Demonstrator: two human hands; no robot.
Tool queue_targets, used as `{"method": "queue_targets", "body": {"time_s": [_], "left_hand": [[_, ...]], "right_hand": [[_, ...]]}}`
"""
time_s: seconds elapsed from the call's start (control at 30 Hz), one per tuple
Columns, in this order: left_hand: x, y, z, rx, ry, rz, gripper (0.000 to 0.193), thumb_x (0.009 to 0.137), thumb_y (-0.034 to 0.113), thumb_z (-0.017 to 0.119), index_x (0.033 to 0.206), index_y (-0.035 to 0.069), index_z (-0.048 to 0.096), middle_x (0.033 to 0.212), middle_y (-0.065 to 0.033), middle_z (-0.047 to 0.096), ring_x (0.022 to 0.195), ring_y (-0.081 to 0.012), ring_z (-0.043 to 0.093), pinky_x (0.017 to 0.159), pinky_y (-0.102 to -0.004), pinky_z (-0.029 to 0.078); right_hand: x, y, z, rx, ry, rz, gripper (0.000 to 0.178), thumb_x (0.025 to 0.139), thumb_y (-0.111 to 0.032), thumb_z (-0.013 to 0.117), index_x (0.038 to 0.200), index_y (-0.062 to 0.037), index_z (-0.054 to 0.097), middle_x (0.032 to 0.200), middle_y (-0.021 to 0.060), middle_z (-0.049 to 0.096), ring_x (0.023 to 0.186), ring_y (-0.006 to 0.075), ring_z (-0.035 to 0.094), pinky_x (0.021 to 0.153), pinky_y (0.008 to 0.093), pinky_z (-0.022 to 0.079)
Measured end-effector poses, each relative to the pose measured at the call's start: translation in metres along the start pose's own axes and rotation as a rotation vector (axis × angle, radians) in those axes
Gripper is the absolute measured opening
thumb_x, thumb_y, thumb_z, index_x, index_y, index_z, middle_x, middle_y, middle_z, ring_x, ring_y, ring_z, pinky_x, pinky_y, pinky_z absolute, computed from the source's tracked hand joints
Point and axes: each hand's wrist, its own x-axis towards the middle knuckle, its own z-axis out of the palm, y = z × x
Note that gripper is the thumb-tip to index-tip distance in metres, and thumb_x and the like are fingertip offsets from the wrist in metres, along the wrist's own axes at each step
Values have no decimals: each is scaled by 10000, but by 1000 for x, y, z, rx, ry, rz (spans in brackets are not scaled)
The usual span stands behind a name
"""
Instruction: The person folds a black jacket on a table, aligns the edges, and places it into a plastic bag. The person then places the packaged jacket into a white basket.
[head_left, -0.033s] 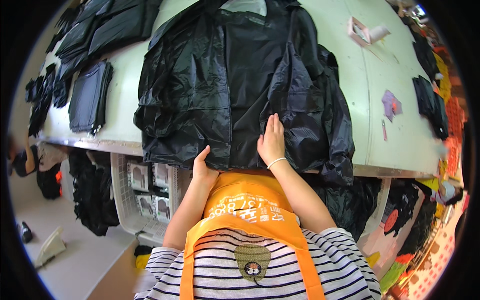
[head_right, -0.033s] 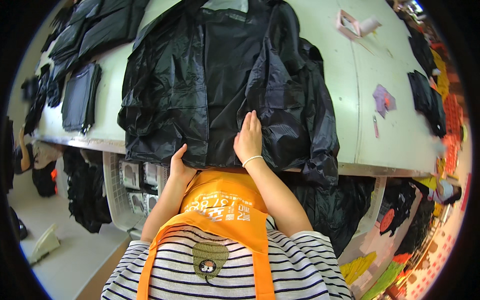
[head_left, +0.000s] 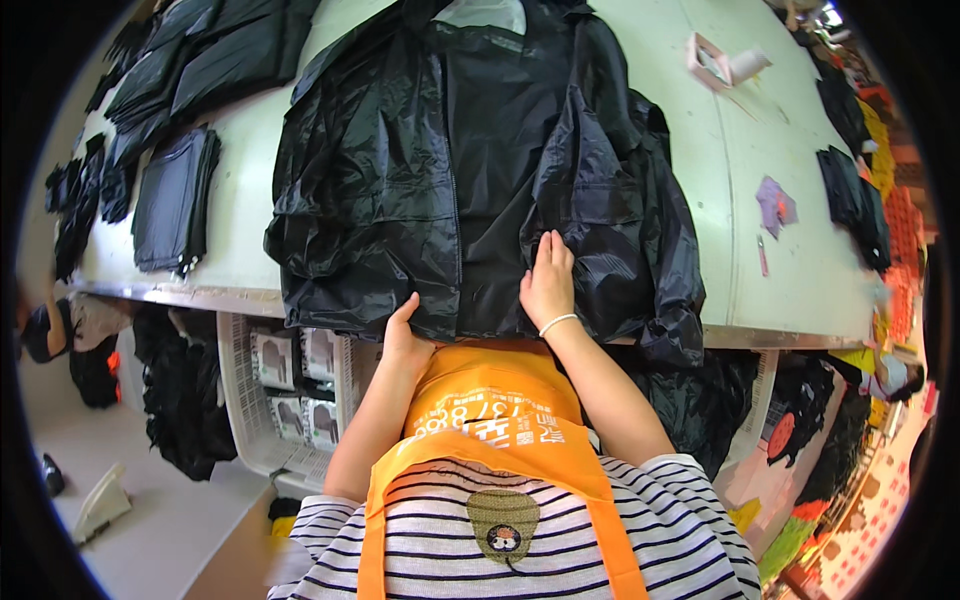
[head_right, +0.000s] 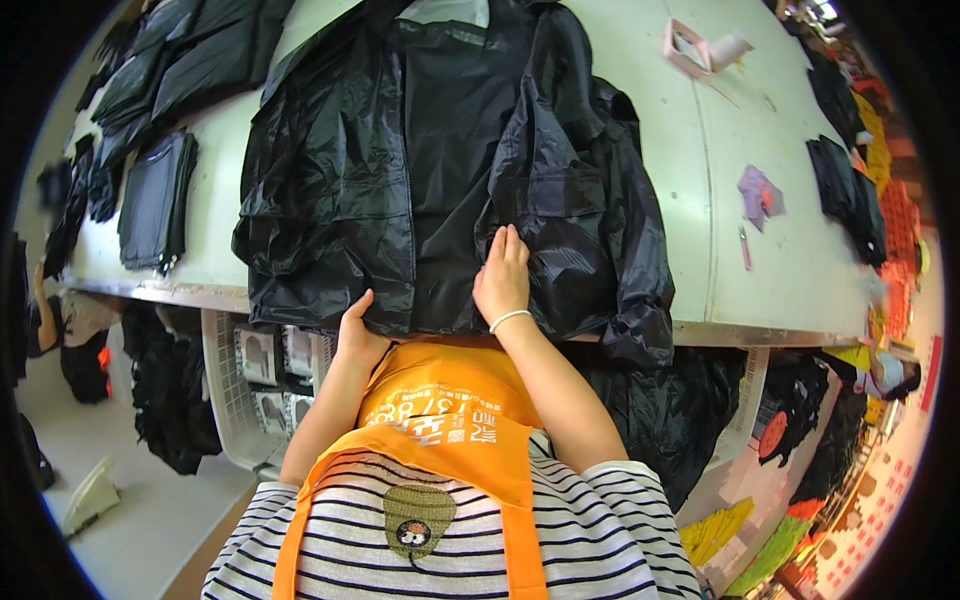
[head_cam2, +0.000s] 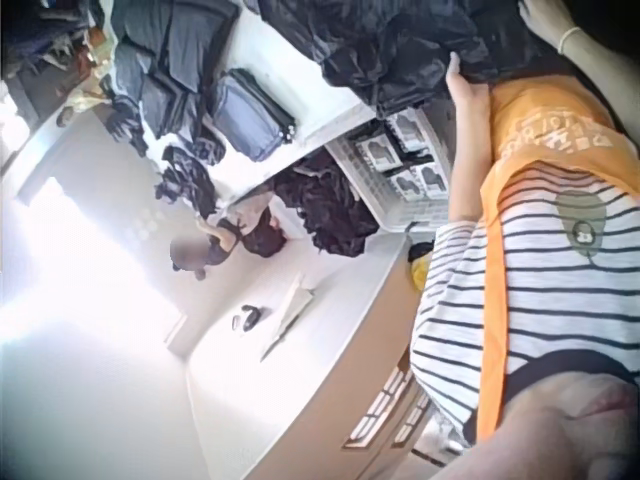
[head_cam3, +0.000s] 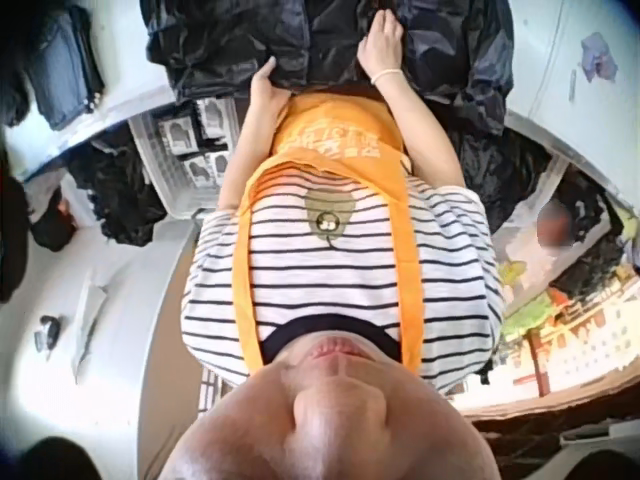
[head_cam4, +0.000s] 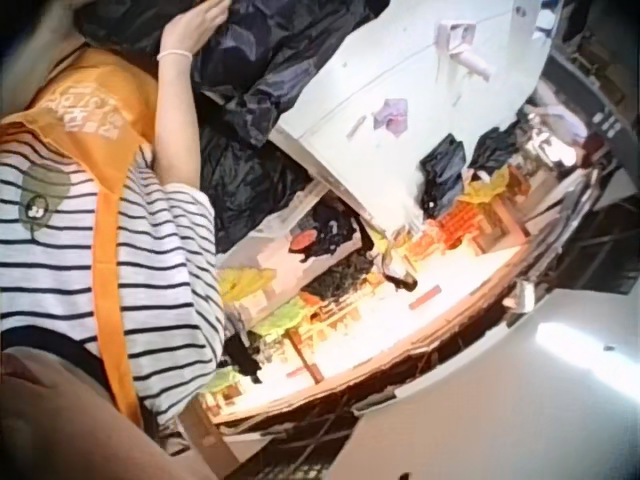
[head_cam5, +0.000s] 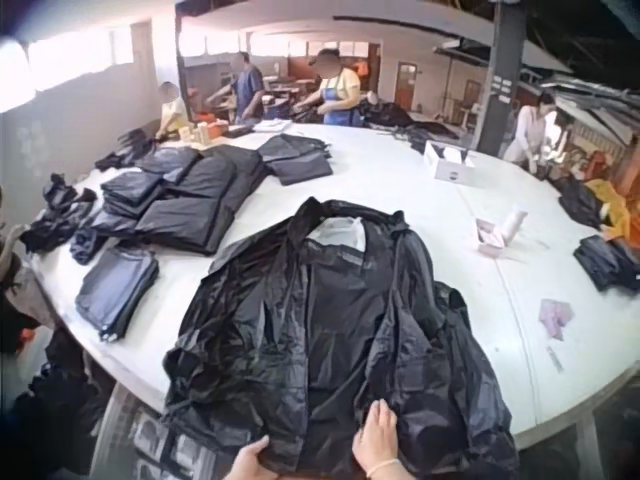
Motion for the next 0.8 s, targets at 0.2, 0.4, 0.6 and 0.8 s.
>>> {"method": "queue_targets", "body": {"time_s": [0.2, 0.4, 0.6, 0.8], "left_hand": [[14, 59, -40, 88, 128, 74, 319, 817, 43, 482, 1114, -72, 498, 1113, -197, 585, 1042, -365, 559, 957, -495, 440], [-105, 171, 38, -70, -93, 629, 187, 773, -48, 475, 954, -80, 511, 927, -153, 548, 864, -239, 539, 794, -351, 459], [-128, 89, 85, -116, -200, 555, 270, 895, 271, 584, 1068, 63, 586, 979, -81, 617, 843, -199, 577, 794, -311, 453], [1, -18, 16, 357, -177, -270, 301, 907, 321, 601, 1021, 48, 658, 1005, -83, 680, 943, -220, 629, 888, -358, 480]], "right_hand": [[29, 111, -90, 284, -9, 328, 212, 865, -189, 555, 900, -27, 688, 880, 193, 674, 851, 343, 650, 772, 401, 517], [29, 136, -355, 313, 691, 583, 335, 949, -285, 472, 934, -12, 664, 874, 141, 672, 857, 228, 642, 745, 358, 500], [2, -36, -204, 386, 269, -56, 361, 946, -286, 528, 754, 3, 626, 661, 165, 619, 558, 252, 553, 566, 338, 442], [-60, -92, -71, 256, -116, 18, 458, 948, -335, 477, 639, -14, 582, 596, 182, 577, 604, 384, 583, 543, 451, 457]]}}
